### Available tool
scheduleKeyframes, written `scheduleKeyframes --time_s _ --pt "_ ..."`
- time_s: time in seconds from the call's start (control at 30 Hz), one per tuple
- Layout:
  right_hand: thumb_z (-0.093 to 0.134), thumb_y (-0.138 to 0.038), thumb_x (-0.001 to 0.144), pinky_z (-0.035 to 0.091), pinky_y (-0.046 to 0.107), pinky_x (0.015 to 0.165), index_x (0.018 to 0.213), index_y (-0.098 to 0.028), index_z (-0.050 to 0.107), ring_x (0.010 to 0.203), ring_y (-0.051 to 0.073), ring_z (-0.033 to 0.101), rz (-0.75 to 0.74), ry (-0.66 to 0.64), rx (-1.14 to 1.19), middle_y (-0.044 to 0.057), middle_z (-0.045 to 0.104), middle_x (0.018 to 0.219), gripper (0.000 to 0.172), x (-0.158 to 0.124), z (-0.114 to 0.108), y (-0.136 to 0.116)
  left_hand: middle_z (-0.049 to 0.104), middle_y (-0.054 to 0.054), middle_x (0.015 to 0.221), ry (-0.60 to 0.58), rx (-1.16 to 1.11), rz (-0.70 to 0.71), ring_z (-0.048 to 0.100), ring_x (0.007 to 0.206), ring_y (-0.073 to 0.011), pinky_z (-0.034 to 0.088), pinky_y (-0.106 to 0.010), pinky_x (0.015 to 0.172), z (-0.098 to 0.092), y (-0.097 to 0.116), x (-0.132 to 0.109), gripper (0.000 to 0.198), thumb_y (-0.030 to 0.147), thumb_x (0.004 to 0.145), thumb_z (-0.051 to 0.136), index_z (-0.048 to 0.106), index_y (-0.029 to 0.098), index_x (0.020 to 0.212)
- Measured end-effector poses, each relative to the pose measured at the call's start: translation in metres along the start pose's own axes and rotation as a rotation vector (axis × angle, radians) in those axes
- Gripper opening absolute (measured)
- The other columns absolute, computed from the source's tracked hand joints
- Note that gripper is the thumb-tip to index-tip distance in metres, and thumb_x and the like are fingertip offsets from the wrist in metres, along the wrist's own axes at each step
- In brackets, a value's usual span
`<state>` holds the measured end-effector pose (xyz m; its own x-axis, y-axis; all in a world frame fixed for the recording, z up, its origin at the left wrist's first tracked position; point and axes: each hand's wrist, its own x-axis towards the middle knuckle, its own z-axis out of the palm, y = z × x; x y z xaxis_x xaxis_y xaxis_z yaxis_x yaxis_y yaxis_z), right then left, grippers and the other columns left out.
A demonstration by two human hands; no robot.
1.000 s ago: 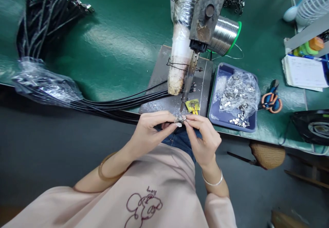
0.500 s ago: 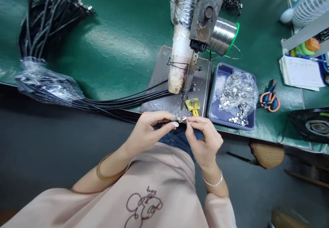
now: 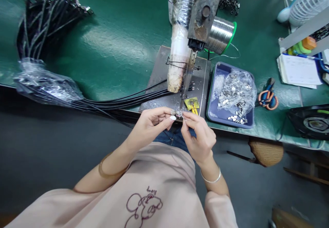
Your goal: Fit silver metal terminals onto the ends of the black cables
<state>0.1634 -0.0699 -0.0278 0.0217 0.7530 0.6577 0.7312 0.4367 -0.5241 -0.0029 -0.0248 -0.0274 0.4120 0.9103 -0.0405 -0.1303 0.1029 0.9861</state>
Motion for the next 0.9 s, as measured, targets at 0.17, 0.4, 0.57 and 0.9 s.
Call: scheduleKeyframes --time_s 0.17,0.4,0.57,0.9 --pt "0.068 -0.007 0.088 0.065 0.033 0.082 0.098 -0.024 0.065 0.092 0.019 0.077 -0.011 -0.004 -0.051 0.004 0.078 0.104 0.020 0.004 0.005 0.006 0.054 0.003 0.067 0.026 0.000 0.011 0.047 0.059 -0.0069 0.041 -0.019 0.057 0.003 -0.002 0.007 0.012 0.022 0.094 0.063 0.068 0.012 0.089" --pt "0.070 -0.005 0.086 0.066 0.031 0.084 0.097 -0.023 0.067 0.092 0.017 0.077 -0.015 0.030 -0.038 0.004 0.078 0.103 0.022 0.008 0.006 0.006 0.066 -0.001 0.076 0.059 0.033 0.124 0.051 0.061 -0.0064 0.044 -0.017 0.058 0.006 0.002 0.010 0.011 0.016 0.093 0.063 0.074 0.012 0.093" --pt "0.072 -0.003 0.083 0.066 0.028 0.079 0.092 -0.022 0.065 0.092 0.018 0.078 -0.042 0.011 -0.025 0.006 0.078 0.107 0.022 0.006 0.005 0.004 0.068 -0.002 0.075 0.049 0.032 0.099 0.054 0.060 -0.0076 0.046 -0.017 0.057 0.002 0.001 0.010 0.012 0.018 0.091 0.065 0.075 0.012 0.091" --pt "0.062 -0.021 0.096 0.051 0.024 0.047 0.109 -0.026 0.062 0.048 0.011 0.063 0.156 0.031 0.016 -0.004 0.071 0.072 0.014 -0.010 -0.015 0.010 0.057 0.000 0.061 0.037 0.187 0.004 0.047 0.056 -0.0093 0.037 -0.023 0.054 0.003 0.005 0.004 0.018 0.019 0.088 0.063 0.065 0.013 0.071"
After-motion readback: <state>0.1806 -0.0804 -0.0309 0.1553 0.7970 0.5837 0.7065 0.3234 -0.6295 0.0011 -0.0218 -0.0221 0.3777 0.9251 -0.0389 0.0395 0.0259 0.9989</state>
